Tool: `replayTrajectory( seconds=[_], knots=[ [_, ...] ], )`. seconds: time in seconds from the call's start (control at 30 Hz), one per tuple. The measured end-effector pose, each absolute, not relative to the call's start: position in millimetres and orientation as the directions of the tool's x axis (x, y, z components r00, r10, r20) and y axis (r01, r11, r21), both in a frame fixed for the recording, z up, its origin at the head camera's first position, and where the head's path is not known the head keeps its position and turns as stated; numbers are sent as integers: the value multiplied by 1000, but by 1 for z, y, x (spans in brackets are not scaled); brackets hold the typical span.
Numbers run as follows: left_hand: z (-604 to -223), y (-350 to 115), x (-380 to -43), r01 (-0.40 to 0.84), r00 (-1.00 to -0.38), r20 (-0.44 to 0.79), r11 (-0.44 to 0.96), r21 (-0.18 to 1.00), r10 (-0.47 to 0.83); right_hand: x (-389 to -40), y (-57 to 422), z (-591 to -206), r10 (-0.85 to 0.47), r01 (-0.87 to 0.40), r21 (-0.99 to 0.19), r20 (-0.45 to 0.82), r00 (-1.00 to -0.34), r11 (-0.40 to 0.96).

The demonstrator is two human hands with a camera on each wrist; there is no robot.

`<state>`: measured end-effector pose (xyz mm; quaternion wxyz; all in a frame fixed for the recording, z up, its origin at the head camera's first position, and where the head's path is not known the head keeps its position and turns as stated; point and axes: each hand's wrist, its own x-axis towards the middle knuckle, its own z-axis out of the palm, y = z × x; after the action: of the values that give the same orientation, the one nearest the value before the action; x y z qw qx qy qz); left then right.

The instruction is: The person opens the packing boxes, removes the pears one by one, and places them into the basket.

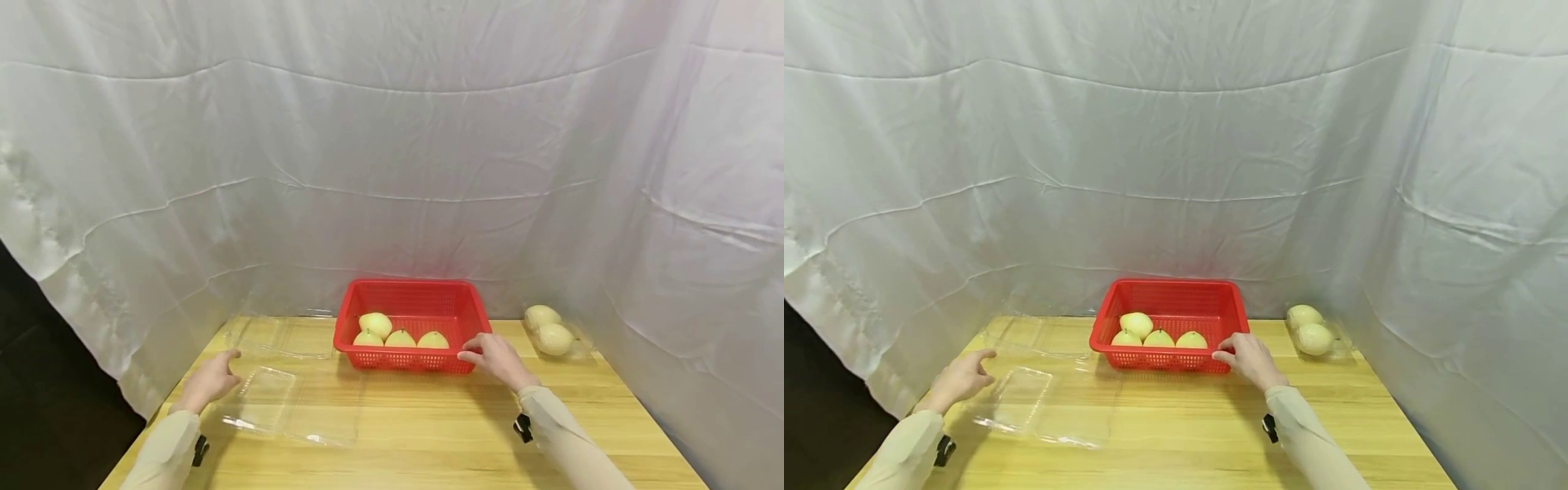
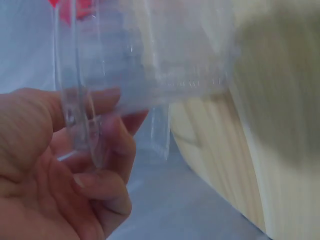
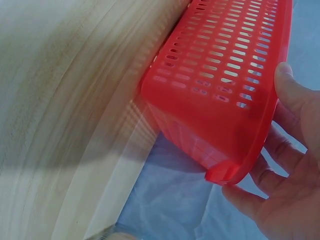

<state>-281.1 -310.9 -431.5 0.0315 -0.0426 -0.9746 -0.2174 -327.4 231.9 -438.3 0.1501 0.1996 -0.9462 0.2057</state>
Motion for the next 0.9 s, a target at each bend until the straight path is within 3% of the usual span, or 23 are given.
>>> replayTrajectory(
  seconds=[0.47, 0.9],
  knots=[
    [-415, -343, -270, -104, -980, 117, 915, 391, -162, -330, 232, -438, -308, -428, -336, 356, -882, 839],
    [-416, -345, -270, -125, -960, 189, 919, 374, -208, -331, 232, -439, -321, -447, -332, 371, -871, 831]
  ],
)
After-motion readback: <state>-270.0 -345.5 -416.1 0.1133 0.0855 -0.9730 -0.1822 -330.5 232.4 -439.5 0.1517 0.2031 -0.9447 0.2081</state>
